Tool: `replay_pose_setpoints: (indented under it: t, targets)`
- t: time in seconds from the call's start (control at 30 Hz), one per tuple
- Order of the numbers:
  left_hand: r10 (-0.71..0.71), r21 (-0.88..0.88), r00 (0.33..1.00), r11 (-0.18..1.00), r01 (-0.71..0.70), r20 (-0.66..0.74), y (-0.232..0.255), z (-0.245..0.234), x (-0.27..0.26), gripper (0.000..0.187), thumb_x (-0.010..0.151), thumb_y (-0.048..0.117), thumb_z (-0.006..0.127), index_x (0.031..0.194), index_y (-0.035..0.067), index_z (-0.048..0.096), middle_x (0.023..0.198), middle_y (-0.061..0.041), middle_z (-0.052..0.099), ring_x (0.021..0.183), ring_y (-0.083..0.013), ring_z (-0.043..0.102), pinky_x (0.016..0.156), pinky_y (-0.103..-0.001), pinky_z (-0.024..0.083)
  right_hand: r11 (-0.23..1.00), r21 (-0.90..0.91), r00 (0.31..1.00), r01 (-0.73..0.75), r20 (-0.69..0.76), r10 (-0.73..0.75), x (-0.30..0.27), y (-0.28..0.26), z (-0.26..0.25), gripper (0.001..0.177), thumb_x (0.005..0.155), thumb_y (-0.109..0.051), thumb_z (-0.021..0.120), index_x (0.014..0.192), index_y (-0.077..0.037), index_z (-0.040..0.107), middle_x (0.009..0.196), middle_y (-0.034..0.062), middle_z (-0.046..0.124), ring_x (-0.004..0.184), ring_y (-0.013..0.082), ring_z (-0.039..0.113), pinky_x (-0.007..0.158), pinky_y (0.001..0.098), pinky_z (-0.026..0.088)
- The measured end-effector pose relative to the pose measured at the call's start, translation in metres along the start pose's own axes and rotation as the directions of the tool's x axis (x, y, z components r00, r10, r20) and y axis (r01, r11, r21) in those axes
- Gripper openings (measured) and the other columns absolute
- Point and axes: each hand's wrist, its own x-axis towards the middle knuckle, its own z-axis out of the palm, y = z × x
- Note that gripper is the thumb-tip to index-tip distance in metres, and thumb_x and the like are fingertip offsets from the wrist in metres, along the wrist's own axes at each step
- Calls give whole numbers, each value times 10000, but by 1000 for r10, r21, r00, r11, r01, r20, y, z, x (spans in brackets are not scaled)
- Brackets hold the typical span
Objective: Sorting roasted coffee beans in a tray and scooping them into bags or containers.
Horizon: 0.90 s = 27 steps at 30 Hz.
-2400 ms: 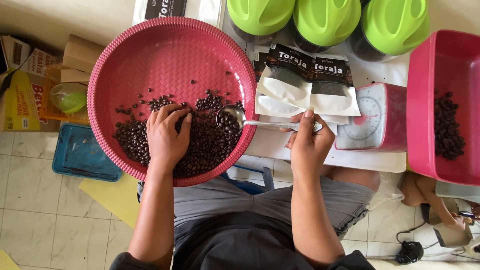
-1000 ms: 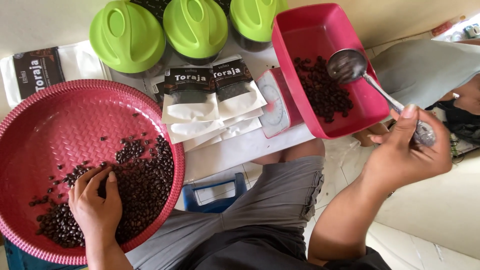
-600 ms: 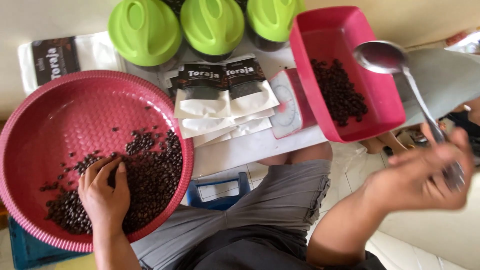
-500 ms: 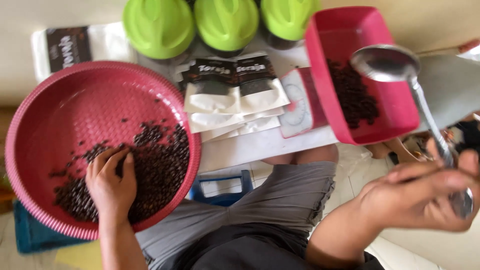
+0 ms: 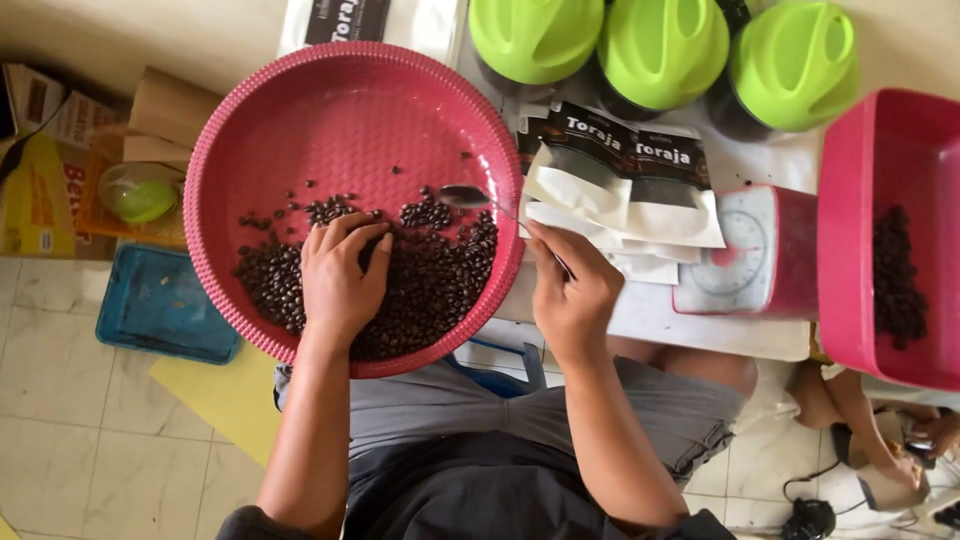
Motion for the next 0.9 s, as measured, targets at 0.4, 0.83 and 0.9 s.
replay_pose_setpoints:
  t: [0.4,0.83,0.9]
  targets:
    - [-59,-157,998,986,55,-19,1,-7,2,123,1005,199,704,1055,126,789,1087,-63,728,1020,-330,676,1006,-480,460,994,39,953,-97,290,82,4,-4,23,162,1050,-105,642,1013,-21,775,865,149,760,760,307,743,744,400,619]
    - [-44,-142,999,989,41,-14,3,-7,3,148,1025,197,697,1032,85,794,1049,-95,743,977,-347,683,966,-472,468,821,-58,725,-568,437,532,-19,-8,6,319,1011,-249,583,769,-97,724,560,89,694,483,165,617,535,316,521]
    - [-47,-140,999,989,45,-10,0,-5,1,144,1014,216,711,1036,99,790,1060,-92,743,995,-348,682,982,-479,464,756,-37,680,-654,410,608,-20,-6,7,361,1021,-270,567,772,-61,724,580,111,707,425,160,594,491,303,504]
